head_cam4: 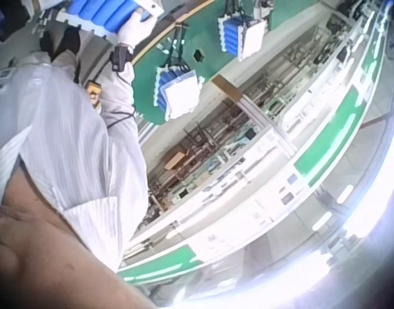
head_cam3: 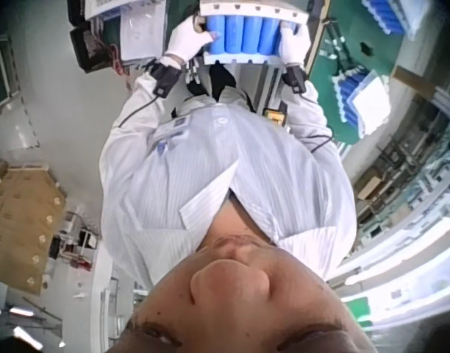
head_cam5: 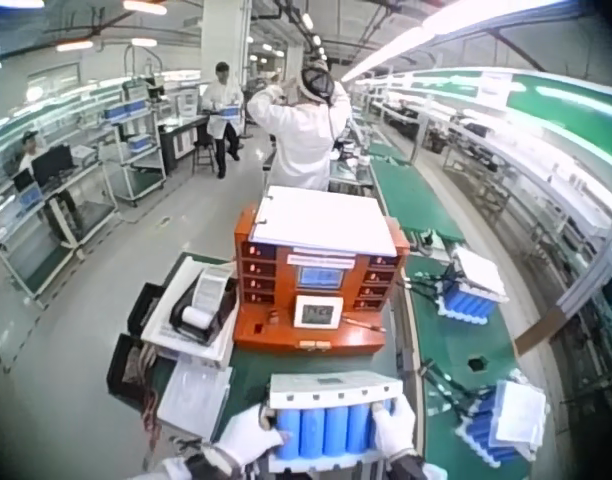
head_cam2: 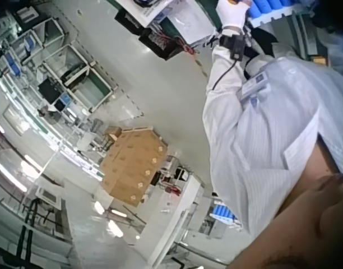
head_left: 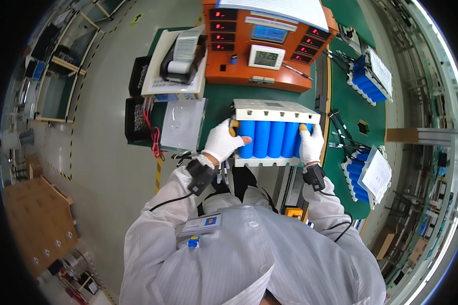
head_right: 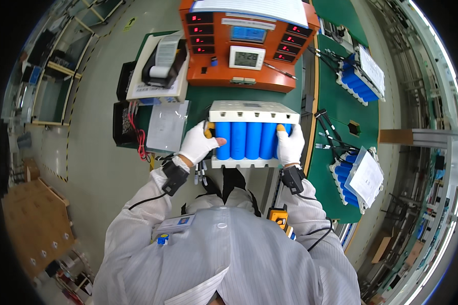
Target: Assemble a battery module by placing lithium-ion cells into a plastic housing and connecting electrical wiring.
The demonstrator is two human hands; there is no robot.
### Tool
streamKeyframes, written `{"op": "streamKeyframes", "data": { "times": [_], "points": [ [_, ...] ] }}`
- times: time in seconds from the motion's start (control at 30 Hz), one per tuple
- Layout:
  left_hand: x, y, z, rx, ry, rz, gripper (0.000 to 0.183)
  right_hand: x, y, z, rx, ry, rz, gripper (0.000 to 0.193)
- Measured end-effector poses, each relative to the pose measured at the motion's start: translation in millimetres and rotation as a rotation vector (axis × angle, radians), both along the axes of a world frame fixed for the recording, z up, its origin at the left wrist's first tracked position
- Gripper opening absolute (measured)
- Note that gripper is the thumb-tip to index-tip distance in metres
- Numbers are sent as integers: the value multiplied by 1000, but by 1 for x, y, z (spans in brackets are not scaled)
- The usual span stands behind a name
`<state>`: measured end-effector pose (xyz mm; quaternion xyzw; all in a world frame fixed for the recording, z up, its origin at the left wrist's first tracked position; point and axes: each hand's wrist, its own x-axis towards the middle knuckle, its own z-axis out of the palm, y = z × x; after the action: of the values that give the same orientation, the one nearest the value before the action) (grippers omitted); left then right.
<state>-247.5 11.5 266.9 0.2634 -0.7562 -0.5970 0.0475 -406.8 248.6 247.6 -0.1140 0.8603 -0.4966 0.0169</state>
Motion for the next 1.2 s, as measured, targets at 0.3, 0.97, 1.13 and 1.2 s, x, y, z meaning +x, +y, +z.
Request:
{"op": "streamKeyframes", "data": {
  "times": [0.3, 0.97, 1.13, 1.2],
  "points": [
    [43, -16, 3, -400, -89, -129, 73, 25, 14, -16, -269, 45, 1, 35],
    [38, -10, -39, -12, 121, -163, 58, 37, 22, -27, -281, -46, -106, 42],
    [41, 2, 1, -325, -25, -160, 64, 34, 25, -29, -303, 3, -70, 41],
    [45, 8, 4, -418, -93, -209, 58, 32, 24, -29, -320, -27, -61, 42]
  ]
}}
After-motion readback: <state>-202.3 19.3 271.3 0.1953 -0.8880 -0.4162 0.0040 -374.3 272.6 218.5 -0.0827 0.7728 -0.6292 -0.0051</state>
